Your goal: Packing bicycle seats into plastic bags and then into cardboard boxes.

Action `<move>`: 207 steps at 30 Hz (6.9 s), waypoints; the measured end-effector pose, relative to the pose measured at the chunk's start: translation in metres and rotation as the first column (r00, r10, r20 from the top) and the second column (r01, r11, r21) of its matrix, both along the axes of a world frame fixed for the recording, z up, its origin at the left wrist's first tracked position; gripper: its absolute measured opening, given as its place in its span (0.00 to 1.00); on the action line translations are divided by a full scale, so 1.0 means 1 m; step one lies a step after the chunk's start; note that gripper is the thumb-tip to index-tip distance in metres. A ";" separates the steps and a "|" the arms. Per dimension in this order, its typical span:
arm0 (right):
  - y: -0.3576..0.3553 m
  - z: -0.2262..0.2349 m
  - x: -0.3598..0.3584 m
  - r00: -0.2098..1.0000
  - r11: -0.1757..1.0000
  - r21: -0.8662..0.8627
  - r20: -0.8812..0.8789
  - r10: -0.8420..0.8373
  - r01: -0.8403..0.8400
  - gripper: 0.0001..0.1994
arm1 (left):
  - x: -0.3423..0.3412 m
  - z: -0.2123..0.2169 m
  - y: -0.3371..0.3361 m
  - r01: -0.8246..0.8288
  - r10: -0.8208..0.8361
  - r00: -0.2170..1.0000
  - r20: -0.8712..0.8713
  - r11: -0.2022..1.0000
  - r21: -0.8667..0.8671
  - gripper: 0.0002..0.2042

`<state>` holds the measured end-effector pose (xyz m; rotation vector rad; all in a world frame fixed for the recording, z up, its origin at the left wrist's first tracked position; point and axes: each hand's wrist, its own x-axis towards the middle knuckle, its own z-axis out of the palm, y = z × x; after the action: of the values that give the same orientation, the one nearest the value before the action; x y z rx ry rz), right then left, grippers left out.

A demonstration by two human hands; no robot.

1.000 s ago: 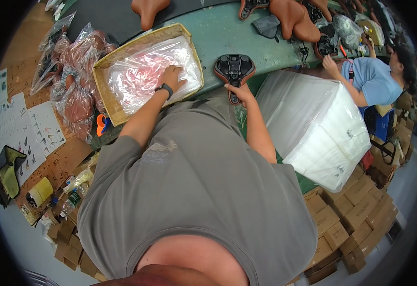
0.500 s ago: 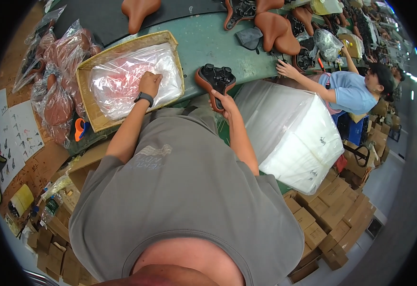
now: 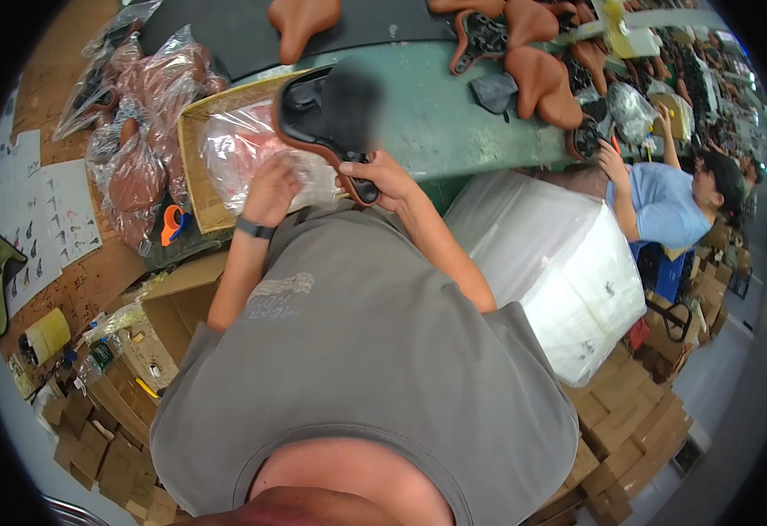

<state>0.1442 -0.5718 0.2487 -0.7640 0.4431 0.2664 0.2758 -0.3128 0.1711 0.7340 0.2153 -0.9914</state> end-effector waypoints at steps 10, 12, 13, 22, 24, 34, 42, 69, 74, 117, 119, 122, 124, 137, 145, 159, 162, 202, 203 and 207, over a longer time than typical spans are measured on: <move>-0.002 0.048 0.028 0.965 0.856 -0.503 0.145 0.218 -0.118 0.36 | 0.069 0.118 0.014 -0.208 0.107 0.952 0.288 0.914 0.348 0.10; 0.008 0.048 0.054 0.904 0.203 -0.965 0.232 0.360 0.167 0.49 | 0.088 0.152 -0.017 -0.425 0.152 0.812 0.563 0.815 0.393 0.09; 0.011 0.058 0.065 0.912 -0.014 -0.981 0.176 0.369 0.195 0.52 | 0.097 0.161 -0.019 -0.463 0.052 0.711 0.701 0.785 0.411 0.07; -0.031 0.043 0.227 0.946 0.930 -0.180 -0.006 0.324 -0.319 0.40 | 0.194 0.247 0.028 -0.769 -0.335 -0.146 0.931 0.631 0.106 0.10; -0.041 0.034 0.293 0.948 0.755 -0.593 -0.045 0.314 -0.278 0.48 | 0.222 0.218 0.088 -0.932 0.058 0.217 0.974 0.310 0.189 0.10; -0.076 -0.146 0.433 0.847 0.196 -0.832 -0.531 -0.013 -0.518 0.75 | 0.138 0.074 0.007 -0.796 -0.395 0.288 0.873 0.408 0.447 0.08; -0.182 -0.125 0.235 0.840 -0.177 -0.832 -0.540 0.048 -0.525 0.65 | 0.057 -0.092 -0.126 -0.199 -0.861 0.191 0.471 0.436 0.878 0.14; -0.041 -0.005 -0.032 0.989 0.989 -0.044 0.064 -0.135 0.138 0.30 | 0.019 0.039 -0.036 -0.338 -0.036 0.690 0.723 0.867 0.366 0.17; 0.006 0.012 0.031 0.984 0.987 0.005 0.080 0.162 -0.163 0.31 | 0.007 0.037 -0.050 -0.423 -0.069 0.515 0.854 0.846 0.324 0.14; -0.040 0.059 0.003 0.976 0.753 -0.655 0.114 0.185 -0.066 0.49 | 0.072 0.137 0.018 -0.256 0.182 0.956 0.231 0.900 0.353 0.08; -0.008 0.099 0.036 0.955 0.210 -0.977 0.018 0.297 -0.047 0.56 | 0.071 0.161 -0.016 -0.361 0.066 0.695 0.716 0.893 0.268 0.08; -0.007 0.063 0.061 0.991 0.442 -0.897 0.043 0.124 -0.016 0.56 | 0.062 0.202 -0.039 0.030 -0.186 0.225 0.956 0.982 0.184 0.12; -0.027 0.042 0.093 0.997 0.819 -0.572 -0.026 -0.074 0.047 0.52 | 0.061 0.210 -0.040 0.162 -0.314 0.388 0.867 0.949 0.271 0.11; -0.232 -0.044 0.416 0.985 0.376 -0.913 0.175 0.008 0.159 0.39 | 0.328 0.078 0.053 -0.733 0.645 0.681 0.348 0.598 0.325 0.36; -0.404 -0.198 0.675 0.985 -0.249 -0.968 0.065 -0.160 0.023 0.52 | 0.267 0.000 0.137 -0.603 -0.364 0.791 0.492 -0.601 0.525 0.40; -0.267 -0.180 0.330 0.976 -0.099 -0.986 -0.115 -0.185 -0.135 0.26 | 0.099 -0.131 -0.175 0.096 -0.912 -0.039 0.407 0.402 0.910 0.19; -0.224 -0.168 0.130 0.879 0.036 -0.897 -0.438 -0.189 -0.440 0.34 | 0.106 -0.215 -0.164 0.148 -0.793 -0.478 0.379 0.352 0.924 0.21; -0.109 0.023 -0.003 0.978 0.983 0.063 0.123 0.166 -0.174 0.23 | -0.031 0.109 -0.034 -0.590 0.585 0.807 -0.081 0.799 -0.114 0.04; -0.116 0.022 0.001 0.965 0.982 -0.002 0.181 0.188 -0.191 0.22 | -0.026 0.116 -0.036 -0.568 0.567 0.821 -0.064 0.823 0.012 0.04; -0.153 -0.017 0.022 0.804 0.697 -0.636 0.196 0.561 -0.332 0.33 | -0.017 0.151 -0.045 -0.476 0.400 0.872 0.281 0.826 0.301 0.09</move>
<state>0.1664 -0.7246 0.2318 -1.5080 -0.0694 0.4515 0.2591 -0.3582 0.3220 1.0627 0.3748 -0.4246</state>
